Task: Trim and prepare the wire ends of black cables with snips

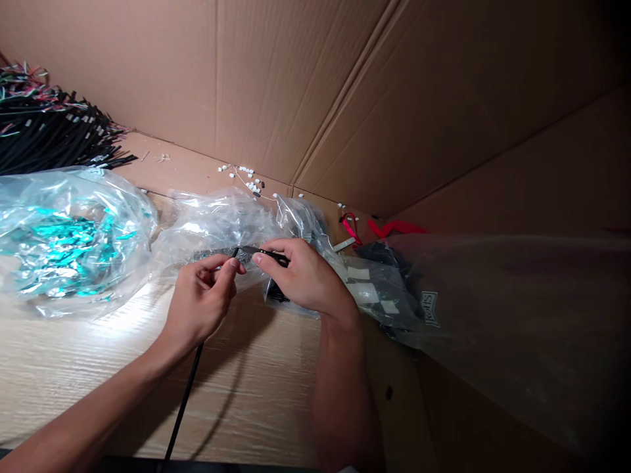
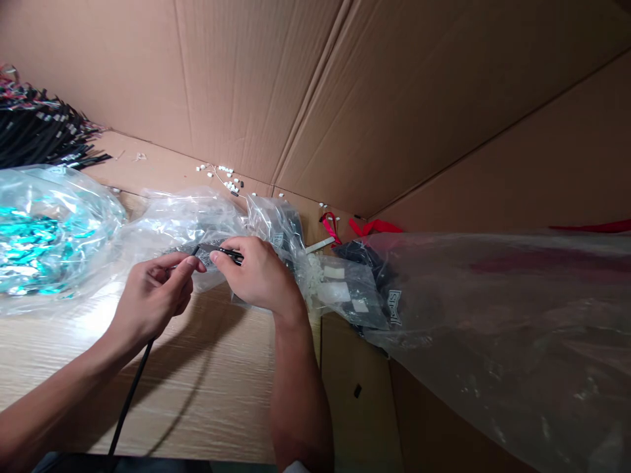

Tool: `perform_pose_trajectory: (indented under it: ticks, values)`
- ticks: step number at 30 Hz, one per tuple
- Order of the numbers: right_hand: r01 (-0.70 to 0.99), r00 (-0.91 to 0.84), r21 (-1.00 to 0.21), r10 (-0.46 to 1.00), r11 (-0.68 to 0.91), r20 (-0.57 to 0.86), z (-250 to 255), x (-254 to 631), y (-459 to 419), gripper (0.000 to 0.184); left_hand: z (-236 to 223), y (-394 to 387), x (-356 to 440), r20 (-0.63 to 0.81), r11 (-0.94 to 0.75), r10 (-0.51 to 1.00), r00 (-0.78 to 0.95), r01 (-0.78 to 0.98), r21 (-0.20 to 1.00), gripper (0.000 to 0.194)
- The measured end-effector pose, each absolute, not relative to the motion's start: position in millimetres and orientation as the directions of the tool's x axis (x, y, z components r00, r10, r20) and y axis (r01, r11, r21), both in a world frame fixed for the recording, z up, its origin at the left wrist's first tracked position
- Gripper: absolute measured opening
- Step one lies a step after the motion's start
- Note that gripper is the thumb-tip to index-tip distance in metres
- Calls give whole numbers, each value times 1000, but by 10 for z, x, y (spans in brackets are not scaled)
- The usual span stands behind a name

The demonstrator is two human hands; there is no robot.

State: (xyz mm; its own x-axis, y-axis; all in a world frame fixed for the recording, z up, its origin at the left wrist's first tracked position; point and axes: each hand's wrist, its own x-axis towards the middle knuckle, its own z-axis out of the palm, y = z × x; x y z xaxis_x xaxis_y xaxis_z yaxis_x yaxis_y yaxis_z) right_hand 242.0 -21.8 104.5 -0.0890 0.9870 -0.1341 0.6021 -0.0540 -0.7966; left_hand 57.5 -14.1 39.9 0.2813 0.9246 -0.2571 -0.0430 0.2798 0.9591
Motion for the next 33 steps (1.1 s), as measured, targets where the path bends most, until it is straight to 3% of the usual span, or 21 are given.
perform_pose_trajectory:
  ticks: [33]
  values:
    - [609, -94, -792, 987, -49, -133, 1024, 2410, -201, 30, 423, -170, 593, -233, 226, 945, 227, 60, 972, 35]
